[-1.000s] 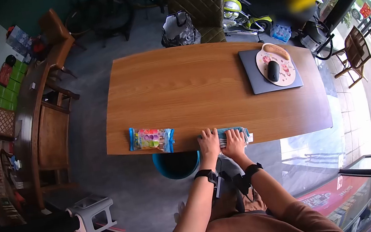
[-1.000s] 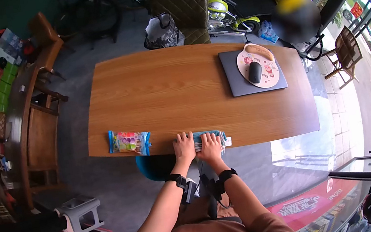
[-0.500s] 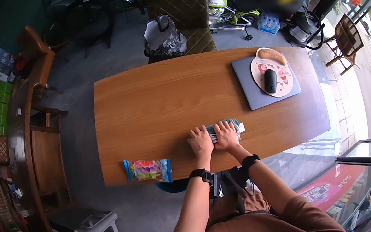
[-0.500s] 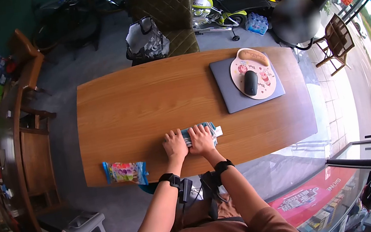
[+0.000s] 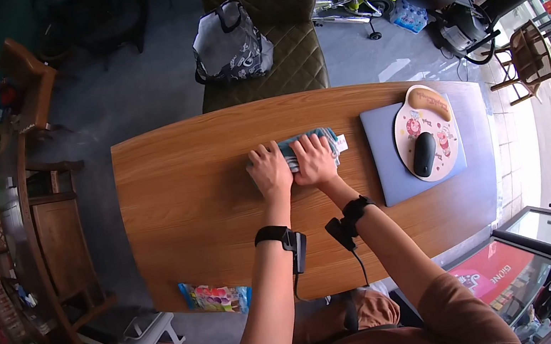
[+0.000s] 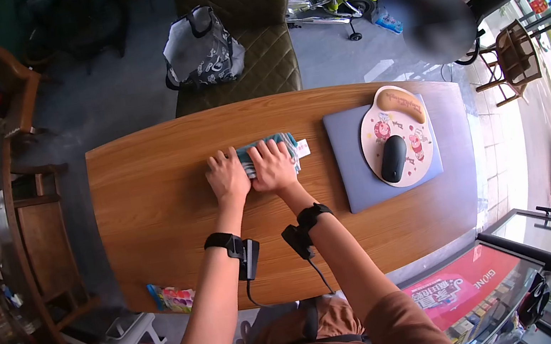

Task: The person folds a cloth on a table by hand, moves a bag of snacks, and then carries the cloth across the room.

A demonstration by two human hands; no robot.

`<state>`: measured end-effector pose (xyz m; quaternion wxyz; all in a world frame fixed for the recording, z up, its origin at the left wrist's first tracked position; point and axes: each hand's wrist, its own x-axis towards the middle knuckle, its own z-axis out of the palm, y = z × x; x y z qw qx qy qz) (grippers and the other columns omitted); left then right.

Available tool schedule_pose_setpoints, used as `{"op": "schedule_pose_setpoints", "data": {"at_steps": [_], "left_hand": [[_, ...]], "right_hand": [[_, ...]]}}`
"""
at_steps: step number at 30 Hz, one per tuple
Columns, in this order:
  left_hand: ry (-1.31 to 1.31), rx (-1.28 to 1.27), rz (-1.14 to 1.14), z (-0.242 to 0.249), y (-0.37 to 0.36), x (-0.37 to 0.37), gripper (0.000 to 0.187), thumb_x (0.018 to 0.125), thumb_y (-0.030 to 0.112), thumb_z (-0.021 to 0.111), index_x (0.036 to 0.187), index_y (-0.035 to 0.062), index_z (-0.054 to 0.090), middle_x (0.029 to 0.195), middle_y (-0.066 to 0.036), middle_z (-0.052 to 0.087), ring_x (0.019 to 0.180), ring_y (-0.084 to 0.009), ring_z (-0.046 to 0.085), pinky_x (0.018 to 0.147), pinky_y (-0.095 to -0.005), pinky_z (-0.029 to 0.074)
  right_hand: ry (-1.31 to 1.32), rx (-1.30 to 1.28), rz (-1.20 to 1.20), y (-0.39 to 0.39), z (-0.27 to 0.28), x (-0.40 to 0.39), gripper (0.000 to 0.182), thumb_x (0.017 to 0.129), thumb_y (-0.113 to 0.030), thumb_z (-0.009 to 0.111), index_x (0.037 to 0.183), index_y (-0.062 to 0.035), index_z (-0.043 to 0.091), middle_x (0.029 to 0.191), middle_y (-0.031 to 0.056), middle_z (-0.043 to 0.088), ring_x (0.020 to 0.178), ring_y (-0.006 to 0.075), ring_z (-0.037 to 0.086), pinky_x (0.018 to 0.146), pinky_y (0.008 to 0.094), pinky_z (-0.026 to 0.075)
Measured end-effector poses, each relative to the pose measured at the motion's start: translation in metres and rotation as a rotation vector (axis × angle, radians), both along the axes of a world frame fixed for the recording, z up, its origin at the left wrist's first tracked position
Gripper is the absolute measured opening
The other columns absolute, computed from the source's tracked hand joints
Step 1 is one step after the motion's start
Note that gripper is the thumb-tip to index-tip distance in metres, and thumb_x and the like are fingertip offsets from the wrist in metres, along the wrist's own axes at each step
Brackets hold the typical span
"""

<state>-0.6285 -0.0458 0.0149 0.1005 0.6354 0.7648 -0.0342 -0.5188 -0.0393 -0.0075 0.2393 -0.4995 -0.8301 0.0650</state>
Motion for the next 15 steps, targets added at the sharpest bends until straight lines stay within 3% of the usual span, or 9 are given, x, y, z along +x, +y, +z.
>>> {"op": "schedule_pose_setpoints", "data": {"at_steps": [2, 3, 9, 11, 15], "left_hand": [[0.019, 0.028, -0.022, -0.002, 0.027, -0.005, 0.03, 0.074, 0.014, 0.055, 0.102, 0.0079, 0.051, 0.101, -0.011, 0.052, 0.097, -0.0274, 0.049, 0.072, -0.0394, 0.046], [0.105, 0.172, -0.048, -0.009, 0.037, -0.007, 0.013, 0.079, 0.017, 0.05, 0.09, 0.0113, 0.054, 0.092, -0.006, 0.055, 0.09, -0.0227, 0.052, 0.066, -0.037, 0.047], [0.139, 0.173, -0.053, -0.01, 0.089, -0.016, 0.014, 0.079, 0.017, 0.05, 0.092, 0.0115, 0.053, 0.092, -0.006, 0.054, 0.092, -0.0228, 0.051, 0.069, -0.0373, 0.047], [0.063, 0.089, -0.033, -0.007, 0.099, -0.019, 0.028, 0.075, 0.013, 0.054, 0.102, 0.0091, 0.05, 0.102, -0.01, 0.052, 0.099, -0.0275, 0.049, 0.075, -0.0399, 0.046], [0.074, 0.081, -0.03, -0.005, 0.107, -0.02, 0.026, 0.074, 0.013, 0.055, 0.1, 0.0086, 0.05, 0.1, -0.011, 0.052, 0.097, -0.0283, 0.049, 0.074, -0.0401, 0.047]], "right_hand": [[0.02, 0.052, -0.046, 0.023, -0.005, -0.006, 0.038, 0.049, -0.024, 0.057, 0.082, -0.008, 0.051, 0.078, 0.0093, 0.049, 0.073, 0.0269, 0.047, 0.064, 0.0365, 0.034], [0.025, 0.07, -0.071, 0.034, -0.006, -0.009, 0.037, 0.049, -0.023, 0.057, 0.081, -0.0082, 0.05, 0.078, 0.0091, 0.049, 0.073, 0.0268, 0.046, 0.064, 0.0364, 0.034], [0.061, 0.11, -0.093, 0.084, -0.007, -0.02, 0.034, 0.049, -0.022, 0.057, 0.08, -0.0088, 0.049, 0.078, 0.008, 0.048, 0.073, 0.0257, 0.046, 0.063, 0.0359, 0.033], [0.048, 0.08, -0.089, 0.094, -0.008, -0.022, 0.035, 0.049, -0.022, 0.058, 0.08, -0.0088, 0.049, 0.078, 0.0079, 0.048, 0.073, 0.0256, 0.046, 0.062, 0.0357, 0.033], [0.06, 0.064, -0.082, 0.102, -0.008, -0.024, 0.034, 0.048, -0.02, 0.058, 0.079, -0.0089, 0.048, 0.08, 0.0079, 0.048, 0.074, 0.0253, 0.047, 0.063, 0.0356, 0.033]]}}
